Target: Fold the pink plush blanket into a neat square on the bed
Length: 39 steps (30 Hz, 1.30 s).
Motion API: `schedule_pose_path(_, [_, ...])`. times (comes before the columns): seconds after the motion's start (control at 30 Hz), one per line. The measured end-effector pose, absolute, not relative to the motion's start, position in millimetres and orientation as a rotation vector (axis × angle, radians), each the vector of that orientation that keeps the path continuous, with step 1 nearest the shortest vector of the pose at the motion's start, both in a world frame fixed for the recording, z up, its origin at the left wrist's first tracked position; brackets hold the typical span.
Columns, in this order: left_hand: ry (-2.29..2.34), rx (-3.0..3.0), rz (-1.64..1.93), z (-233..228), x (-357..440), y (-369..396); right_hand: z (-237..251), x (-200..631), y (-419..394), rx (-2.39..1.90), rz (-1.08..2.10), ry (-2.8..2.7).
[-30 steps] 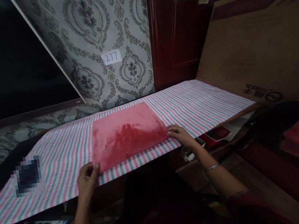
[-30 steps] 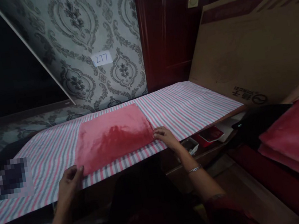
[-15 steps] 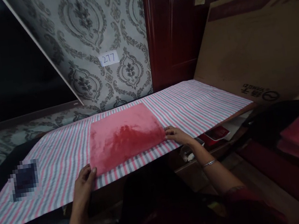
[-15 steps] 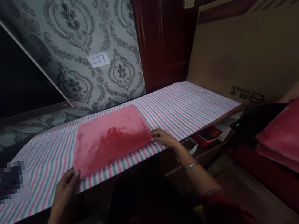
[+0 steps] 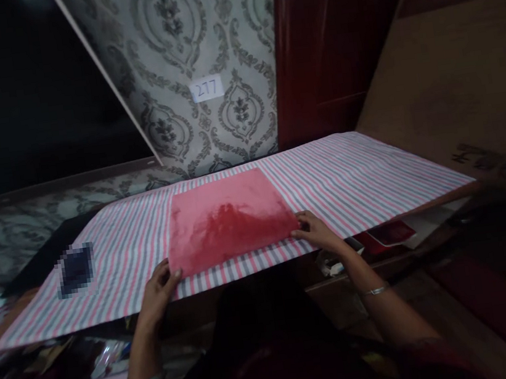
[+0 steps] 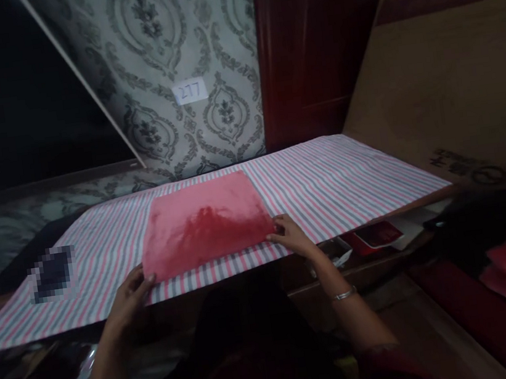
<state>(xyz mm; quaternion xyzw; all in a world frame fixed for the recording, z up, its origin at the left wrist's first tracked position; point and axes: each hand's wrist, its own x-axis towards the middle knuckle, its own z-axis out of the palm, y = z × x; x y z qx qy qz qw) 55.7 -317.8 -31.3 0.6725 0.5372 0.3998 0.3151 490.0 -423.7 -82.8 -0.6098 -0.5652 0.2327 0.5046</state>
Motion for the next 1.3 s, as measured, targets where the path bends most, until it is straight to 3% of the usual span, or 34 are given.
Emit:
schedule_pose_path(0.4, [1.425,1.466,1.149,-54.5,43.3,-301.9,-71.3,481.5,-432.7,-1.565,0.686,-1.256])
schedule_pose_path(0.73, [1.626,1.384,0.9,-15.0,73.2,-266.1,-68.9,481.6,-397.9,-1.835,0.529,-1.092])
schedule_pose_path(1.3, [1.439,1.32,1.046,-7.4,80.8,-257.3,-52.0,470.8,-393.6,-1.527,0.847,-1.015])
